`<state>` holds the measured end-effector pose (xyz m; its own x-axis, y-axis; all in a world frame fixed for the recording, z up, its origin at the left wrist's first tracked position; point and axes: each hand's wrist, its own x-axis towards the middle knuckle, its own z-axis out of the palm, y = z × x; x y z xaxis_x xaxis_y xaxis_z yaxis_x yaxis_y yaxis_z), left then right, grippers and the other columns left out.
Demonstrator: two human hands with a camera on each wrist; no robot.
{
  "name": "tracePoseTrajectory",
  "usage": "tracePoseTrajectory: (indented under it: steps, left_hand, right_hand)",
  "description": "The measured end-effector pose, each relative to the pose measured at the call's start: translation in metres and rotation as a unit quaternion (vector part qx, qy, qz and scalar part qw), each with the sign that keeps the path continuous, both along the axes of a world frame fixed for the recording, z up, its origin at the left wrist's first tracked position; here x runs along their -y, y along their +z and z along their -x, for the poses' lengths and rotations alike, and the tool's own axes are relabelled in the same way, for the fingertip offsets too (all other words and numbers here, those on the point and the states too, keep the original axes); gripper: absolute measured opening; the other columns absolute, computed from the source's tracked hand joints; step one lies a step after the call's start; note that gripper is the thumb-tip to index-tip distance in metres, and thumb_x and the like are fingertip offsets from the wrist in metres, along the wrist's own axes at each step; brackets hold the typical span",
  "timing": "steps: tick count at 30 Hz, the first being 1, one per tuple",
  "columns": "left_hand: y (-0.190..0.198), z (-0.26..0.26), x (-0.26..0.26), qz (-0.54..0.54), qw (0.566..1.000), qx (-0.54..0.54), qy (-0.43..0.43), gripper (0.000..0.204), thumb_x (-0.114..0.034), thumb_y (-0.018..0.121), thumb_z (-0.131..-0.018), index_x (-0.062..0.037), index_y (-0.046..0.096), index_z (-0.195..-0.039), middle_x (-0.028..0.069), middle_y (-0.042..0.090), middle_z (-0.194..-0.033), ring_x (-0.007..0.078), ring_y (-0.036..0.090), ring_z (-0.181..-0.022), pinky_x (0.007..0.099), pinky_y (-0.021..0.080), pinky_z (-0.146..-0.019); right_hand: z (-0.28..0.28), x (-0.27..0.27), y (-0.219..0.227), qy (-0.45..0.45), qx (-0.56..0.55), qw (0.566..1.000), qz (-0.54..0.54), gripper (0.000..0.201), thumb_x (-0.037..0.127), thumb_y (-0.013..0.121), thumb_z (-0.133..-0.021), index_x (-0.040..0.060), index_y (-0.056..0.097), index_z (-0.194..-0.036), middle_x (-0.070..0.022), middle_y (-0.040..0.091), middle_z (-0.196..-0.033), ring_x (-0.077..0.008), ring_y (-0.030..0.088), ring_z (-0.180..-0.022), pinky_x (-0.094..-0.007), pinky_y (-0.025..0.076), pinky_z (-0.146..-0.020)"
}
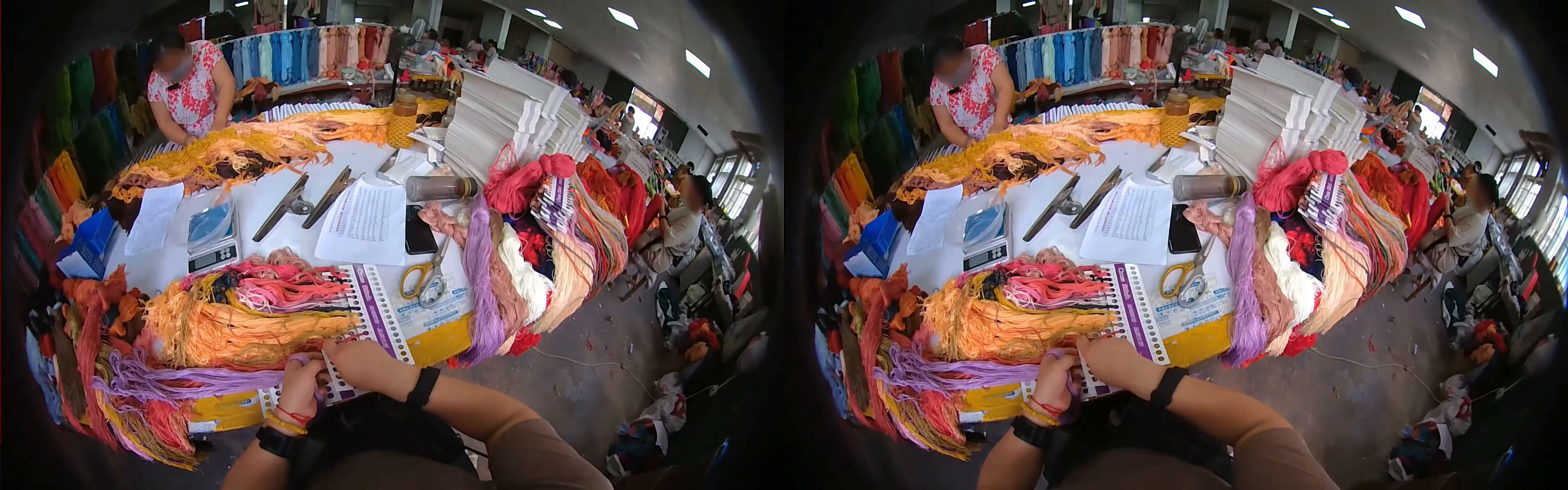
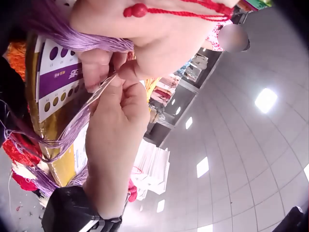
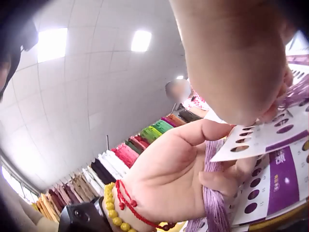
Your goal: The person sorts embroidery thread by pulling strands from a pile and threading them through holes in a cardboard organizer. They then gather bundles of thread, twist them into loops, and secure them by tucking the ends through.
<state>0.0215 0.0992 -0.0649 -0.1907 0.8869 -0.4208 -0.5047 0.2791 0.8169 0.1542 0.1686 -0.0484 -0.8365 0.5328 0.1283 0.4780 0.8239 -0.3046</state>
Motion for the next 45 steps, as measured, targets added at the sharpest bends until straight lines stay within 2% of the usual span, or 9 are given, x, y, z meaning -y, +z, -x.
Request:
tracePoseTrajectory:
  steps: [9,19,21,24,28,30,32,44,45]
  left_hand:
    - [0.006,0.001,-0.001,-0.03,0.997,-0.067,-0.032,0.014,-0.004,0.053,-0.078,0.0009,0.062,-0.086,-0.001,0.055,-0.063,0.0052,0.043,-0.045,0.0185,0.028,-0.039]
    - [-0.007,0.003,-0.005,-0.025,0.987,-0.158,-0.032,0.013,-0.012,0.058,-0.08,0.0002,0.063,-0.08,0.0001,0.052,-0.058,0.0067,0.043,-0.045,0.0222,0.031,-0.042]
    - [-0.013,0.003,-0.009,-0.063,0.965,-0.251,-0.033,0.015,-0.011,0.054,-0.08,0.0005,0.061,-0.073,0.0001,0.053,-0.057,0.0069,0.045,-0.045,0.0211,0.032,-0.042]
    - [-0.017,0.007,-0.009,-0.062,0.943,-0.32,-0.067,0.018,-0.012,0.053,-0.08,0.0026,0.06,-0.072,0.0037,0.056,-0.058,0.0096,0.051,-0.049,0.0237,0.038,-0.046]
    - [-0.026,0.034,-0.005,-0.112,0.843,-0.525,-0.033,0.015,-0.009,0.054,-0.076,0.0038,0.06,-0.071,0.0088,0.057,-0.058,0.0137,0.055,-0.052,0.028,0.043,-0.049]
    - [-0.036,0.055,0.001,-0.093,0.851,-0.515,-0.03,0.012,-0.008,0.052,-0.077,0.0024,0.06,-0.077,0.008,0.058,-0.06,0.0108,0.05,-0.048,0.0255,0.039,-0.044]
    - [-0.019,0.064,0.013,0.03,0.969,-0.243,-0.036,0.013,-0.006,0.052,-0.078,0.001,0.059,-0.085,0.0057,0.057,-0.061,0.0066,0.044,-0.045,0.0212,0.03,-0.04]
    - [-0.001,0.048,0.021,-0.031,0.981,-0.179,-0.062,0.016,-0.015,0.063,-0.081,-0.001,0.059,-0.087,-0.0011,0.051,-0.061,0.0027,0.039,-0.046,0.0177,0.025,-0.04]
    - [0.0,0.047,0.023,-0.056,0.99,-0.074,-0.106,0.018,-0.019,0.061,-0.083,-0.0016,0.059,-0.091,0.0002,0.053,-0.063,0.0033,0.039,-0.047,0.0177,0.025,-0.04]
  right_hand:
    - [0.004,0.015,0.015,-0.023,0.018,0.996,-0.084,0.013,0.012,0.049,-0.079,0.0018,0.046,-0.088,-0.0112,0.06,-0.062,-0.0276,0.061,-0.056,-0.0366,0.046,-0.044]
    - [0.006,-0.005,-0.011,-0.059,-0.061,0.99,0.109,0.023,0.02,0.048,-0.081,-0.0015,0.051,-0.087,-0.0214,0.061,-0.073,-0.0351,0.061,-0.068,-0.042,0.049,-0.059]
    - [0.001,-0.008,-0.011,-0.081,-0.123,0.954,0.261,0.025,0.023,0.052,-0.079,0.0019,0.053,-0.091,-0.0206,0.061,-0.078,-0.0358,0.06,-0.075,-0.0418,0.048,-0.066]
    - [-0.002,-0.011,0.002,-0.124,-0.044,0.962,0.24,0.027,0.025,0.055,-0.075,0.0049,0.054,-0.092,-0.0181,0.062,-0.081,-0.0351,0.06,-0.08,-0.0419,0.046,-0.071]
    - [-0.009,-0.023,-0.011,-0.07,0.067,0.968,0.23,0.027,0.026,0.057,-0.073,0.0046,0.055,-0.09,-0.0172,0.062,-0.082,-0.0335,0.06,-0.081,-0.0416,0.046,-0.071]
    - [-0.014,-0.025,-0.015,-0.065,0.077,0.967,0.234,0.026,0.027,0.057,-0.074,0.006,0.056,-0.089,-0.0161,0.062,-0.083,-0.0327,0.059,-0.083,-0.0404,0.046,-0.072]
    - [-0.015,-0.026,-0.022,-0.053,0.044,0.971,0.228,0.025,0.027,0.058,-0.075,0.007,0.057,-0.089,-0.0151,0.062,-0.085,-0.0318,0.059,-0.085,-0.0393,0.045,-0.073]
    - [-0.019,-0.022,-0.015,-0.064,0.032,0.969,0.235,0.024,0.027,0.06,-0.077,0.0069,0.058,-0.09,-0.0144,0.062,-0.085,-0.0308,0.059,-0.084,-0.0389,0.045,-0.072]
    - [-0.02,-0.022,-0.015,-0.065,0.032,0.969,0.235,0.024,0.027,0.06,-0.077,0.0069,0.058,-0.09,-0.0144,0.062,-0.085,-0.0308,0.059,-0.084,-0.0389,0.045,-0.072]
